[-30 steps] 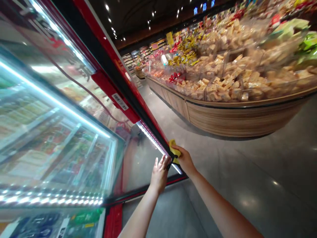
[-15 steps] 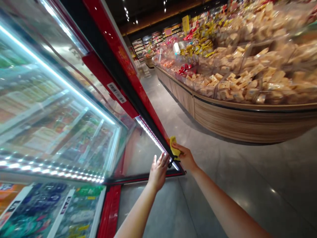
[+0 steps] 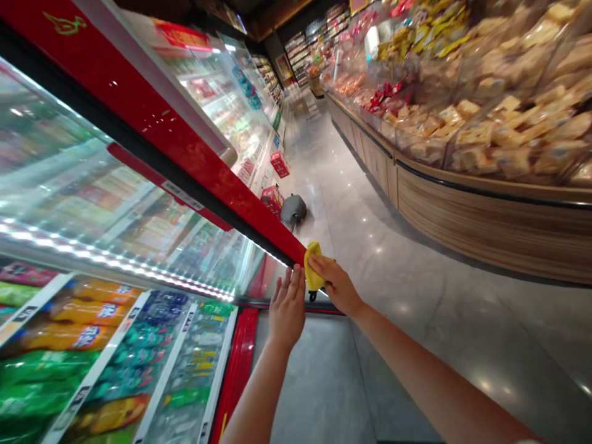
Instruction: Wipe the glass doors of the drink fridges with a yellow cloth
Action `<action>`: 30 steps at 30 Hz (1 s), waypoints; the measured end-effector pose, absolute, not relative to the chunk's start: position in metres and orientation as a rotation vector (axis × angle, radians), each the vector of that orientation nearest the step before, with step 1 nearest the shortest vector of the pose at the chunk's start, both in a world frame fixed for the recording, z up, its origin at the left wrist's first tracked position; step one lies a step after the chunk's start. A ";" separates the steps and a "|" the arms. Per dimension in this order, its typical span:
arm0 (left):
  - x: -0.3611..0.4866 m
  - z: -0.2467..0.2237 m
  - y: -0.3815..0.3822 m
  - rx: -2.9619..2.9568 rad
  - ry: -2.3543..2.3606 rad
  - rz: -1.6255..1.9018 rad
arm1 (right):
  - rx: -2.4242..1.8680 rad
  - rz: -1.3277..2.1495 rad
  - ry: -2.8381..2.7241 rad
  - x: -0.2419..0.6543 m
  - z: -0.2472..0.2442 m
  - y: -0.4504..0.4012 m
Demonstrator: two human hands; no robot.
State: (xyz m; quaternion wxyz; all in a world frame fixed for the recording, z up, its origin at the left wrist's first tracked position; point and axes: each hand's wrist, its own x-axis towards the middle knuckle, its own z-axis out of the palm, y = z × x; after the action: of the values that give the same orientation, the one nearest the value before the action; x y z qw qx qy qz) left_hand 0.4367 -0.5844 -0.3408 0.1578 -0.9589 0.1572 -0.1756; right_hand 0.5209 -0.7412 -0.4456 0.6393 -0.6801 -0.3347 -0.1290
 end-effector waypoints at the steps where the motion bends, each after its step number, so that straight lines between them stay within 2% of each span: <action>1: 0.436 -0.339 -0.584 -2.736 0.448 -0.475 | -1.549 -0.303 -0.765 0.520 -0.452 -0.739; 4: 0.433 -0.335 -0.583 -2.740 0.440 -0.398 | -1.542 -0.295 -0.744 0.515 -0.468 -0.735; 10: 0.436 -0.330 -0.584 -2.754 0.450 -0.338 | -1.529 -0.290 -0.810 0.518 -0.466 -0.726; 17: 0.438 -0.338 -0.586 -2.727 0.367 -0.369 | -1.574 -0.175 -0.584 0.491 -0.537 -0.725; 24: 0.441 -0.351 -0.589 -2.755 0.312 -0.441 | -1.529 -0.177 -0.529 0.478 -0.522 -0.701; 30: 0.441 -0.352 -0.588 -2.769 0.305 -0.450 | -1.536 -0.196 -0.298 0.467 -0.586 -0.708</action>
State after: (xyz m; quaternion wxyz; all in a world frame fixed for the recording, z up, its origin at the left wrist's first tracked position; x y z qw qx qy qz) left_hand 0.4406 -0.5882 -0.3516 0.1592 -0.9687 0.1066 -0.1576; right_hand 0.4669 -0.7084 -0.5857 0.7051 -0.6907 -0.1341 -0.0883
